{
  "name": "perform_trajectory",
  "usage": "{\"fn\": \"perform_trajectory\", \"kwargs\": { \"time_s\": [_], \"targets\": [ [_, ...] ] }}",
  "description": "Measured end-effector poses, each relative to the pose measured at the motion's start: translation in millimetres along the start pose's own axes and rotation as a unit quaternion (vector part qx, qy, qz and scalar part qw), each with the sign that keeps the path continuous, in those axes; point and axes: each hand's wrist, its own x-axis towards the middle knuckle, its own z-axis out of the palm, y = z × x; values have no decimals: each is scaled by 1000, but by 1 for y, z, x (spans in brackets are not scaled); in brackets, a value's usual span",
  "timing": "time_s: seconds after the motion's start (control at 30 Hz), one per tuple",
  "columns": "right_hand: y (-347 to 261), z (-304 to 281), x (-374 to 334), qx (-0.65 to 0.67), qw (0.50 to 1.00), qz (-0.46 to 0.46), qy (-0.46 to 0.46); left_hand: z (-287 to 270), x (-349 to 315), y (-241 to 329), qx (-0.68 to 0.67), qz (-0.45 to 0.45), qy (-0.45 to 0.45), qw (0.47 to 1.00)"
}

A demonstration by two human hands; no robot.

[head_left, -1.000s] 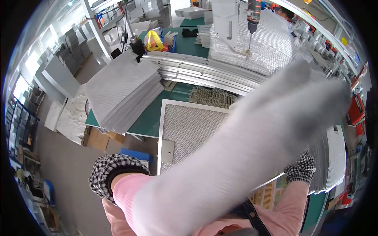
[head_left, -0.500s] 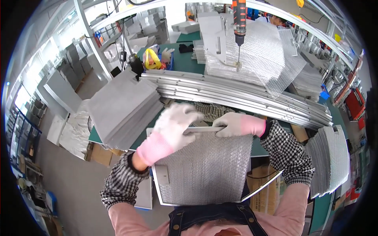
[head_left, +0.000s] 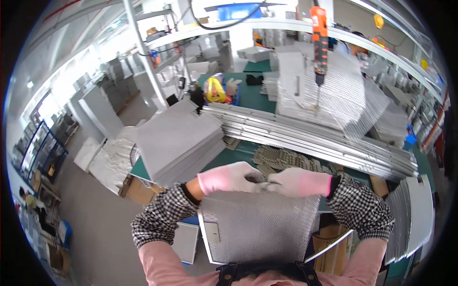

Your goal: Assembling and inspecting metal mesh air filters by attaching frames and small metal components at a factory workstation.

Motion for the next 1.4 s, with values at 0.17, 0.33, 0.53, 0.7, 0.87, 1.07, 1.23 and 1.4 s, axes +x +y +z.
{"fn": "perform_trajectory", "kwargs": {
  "time_s": [0.17, 0.33, 0.53, 0.7, 0.87, 1.07, 1.23, 1.4],
  "targets": [
    [20, 2, -4, 38, 997, 11, -66, 40, -1, -10, 188, 53, 156, 968],
    [65, -10, -65, 20, 993, 98, -60, 39, -17, -22, 140, 35, 163, 976],
    [43, -5, -50, -21, 995, 52, 83, 55, 45, -2, 157, 90, 224, 958],
    [55, 0, -57, -15, 996, 38, 77, 47, 63, -2, 8, 107, 156, 982],
    [42, -12, -66, -79, 996, 51, -3, 35, 64, 14, -34, 64, 26, 997],
    [75, -8, -88, 291, 932, 116, -180, 39, 69, 43, 64, 135, -30, 988],
    [81, 7, -100, 206, 972, 97, -59, 89, 91, 40, 237, 133, 147, 951],
    [60, 15, -100, -5, 989, 67, 130, 85, 90, 45, 241, 20, 152, 958]
  ]
}}
